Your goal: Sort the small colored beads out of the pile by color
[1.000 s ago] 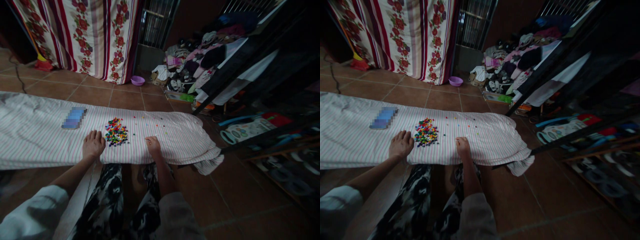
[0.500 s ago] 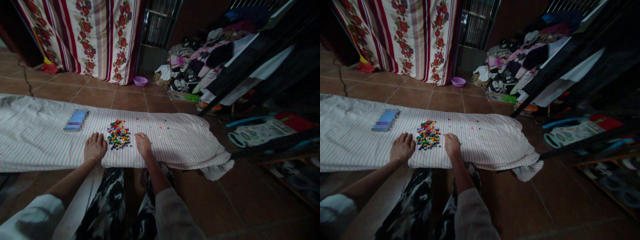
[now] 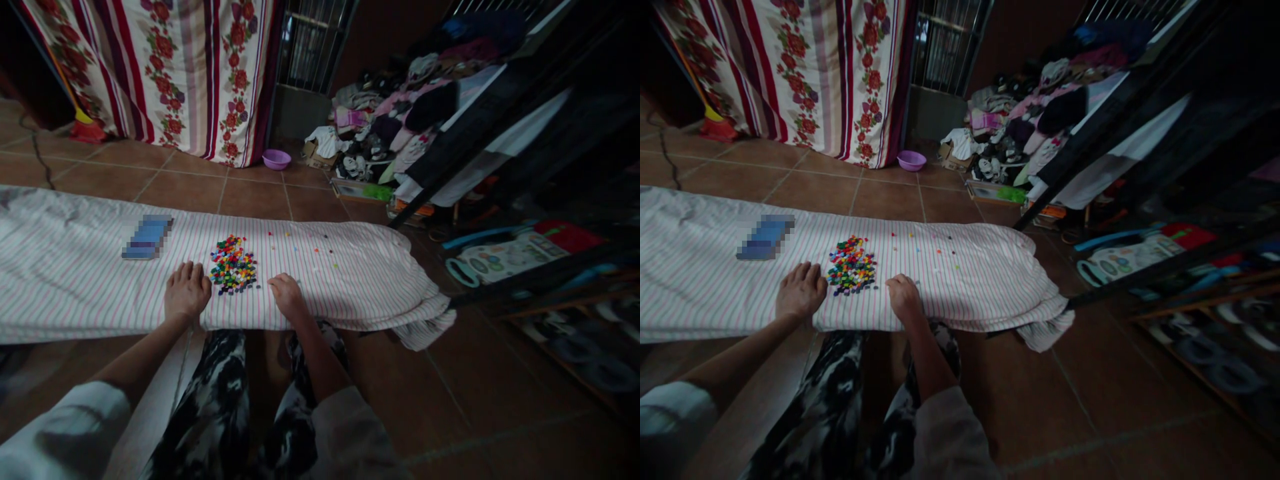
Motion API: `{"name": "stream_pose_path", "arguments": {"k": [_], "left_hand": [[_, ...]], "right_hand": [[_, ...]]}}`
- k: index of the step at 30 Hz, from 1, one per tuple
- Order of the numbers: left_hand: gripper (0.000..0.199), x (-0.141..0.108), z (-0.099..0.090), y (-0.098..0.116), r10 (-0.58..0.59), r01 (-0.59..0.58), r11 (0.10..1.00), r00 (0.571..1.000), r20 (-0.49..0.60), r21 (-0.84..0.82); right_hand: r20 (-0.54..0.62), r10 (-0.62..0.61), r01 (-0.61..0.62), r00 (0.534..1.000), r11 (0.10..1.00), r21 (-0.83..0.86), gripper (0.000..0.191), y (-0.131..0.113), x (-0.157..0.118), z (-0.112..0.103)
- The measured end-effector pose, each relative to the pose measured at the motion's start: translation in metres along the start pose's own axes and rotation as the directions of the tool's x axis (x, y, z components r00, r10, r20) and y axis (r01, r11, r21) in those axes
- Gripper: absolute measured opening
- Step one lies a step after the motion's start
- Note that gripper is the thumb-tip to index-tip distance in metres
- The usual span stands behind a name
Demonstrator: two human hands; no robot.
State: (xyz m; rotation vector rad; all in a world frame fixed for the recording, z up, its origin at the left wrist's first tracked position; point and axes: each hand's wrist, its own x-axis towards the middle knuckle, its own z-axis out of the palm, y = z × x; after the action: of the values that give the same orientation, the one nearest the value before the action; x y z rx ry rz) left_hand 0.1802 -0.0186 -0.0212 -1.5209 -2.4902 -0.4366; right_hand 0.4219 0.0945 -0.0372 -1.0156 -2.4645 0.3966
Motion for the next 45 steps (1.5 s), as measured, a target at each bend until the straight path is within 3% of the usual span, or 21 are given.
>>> {"name": "stream_pose_path", "arguments": {"k": [7,11,14,17,20,25,30,35,45], "left_hand": [[0.048,0.0,-0.002,0.001,-0.008,0.009,1.0,1.0,0.016,-0.01],[0.048,0.001,-0.005,0.002,-0.009,0.009,1.0,1.0,0.025,-0.013],[0.049,0.0,-0.005,0.003,0.001,-0.001,1.0,1.0,0.023,-0.009],[0.049,0.0,-0.005,0.003,0.004,-0.004,1.0,1.0,0.021,-0.002],[0.047,0.0,-0.004,0.002,-0.002,0.002,1.0,1.0,0.022,-0.004],[0.044,0.001,-0.005,0.002,-0.019,0.02,0.999,0.999,0.04,-0.037],[0.044,0.001,-0.006,0.002,-0.017,0.019,0.999,0.998,0.063,-0.038],[0.043,0.001,-0.007,0.002,-0.003,0.004,1.0,0.998,0.061,-0.018],[0.046,0.0,-0.01,0.005,0.005,-0.006,1.0,0.999,0.049,0.024]], "right_hand": [[-0.009,0.015,-0.015,1.0,0.999,0.047,0.027,-0.004,-0.003,0.001],[-0.034,0.005,0.0,0.999,0.986,0.166,0.027,0.0,-0.004,-0.009],[-0.145,0.091,-0.058,0.985,0.975,0.215,0.029,0.021,-0.002,-0.03],[-0.28,0.265,-0.244,0.923,0.964,0.108,0.029,0.054,0.003,-0.052],[-0.262,0.31,-0.323,0.914,0.946,-0.008,0.026,0.082,0.007,-0.062],[-0.152,0.289,-0.303,0.945,0.949,-0.081,0.024,0.1,0.006,-0.057],[-0.116,0.265,-0.273,0.957,0.961,-0.052,0.023,0.101,-0.018,-0.055],[-0.193,0.253,-0.257,0.948,0.967,0.005,0.023,0.101,-0.042,-0.055],[-0.303,0.255,-0.239,0.918,0.967,0.092,0.022,0.1,-0.034,-0.044]]}}
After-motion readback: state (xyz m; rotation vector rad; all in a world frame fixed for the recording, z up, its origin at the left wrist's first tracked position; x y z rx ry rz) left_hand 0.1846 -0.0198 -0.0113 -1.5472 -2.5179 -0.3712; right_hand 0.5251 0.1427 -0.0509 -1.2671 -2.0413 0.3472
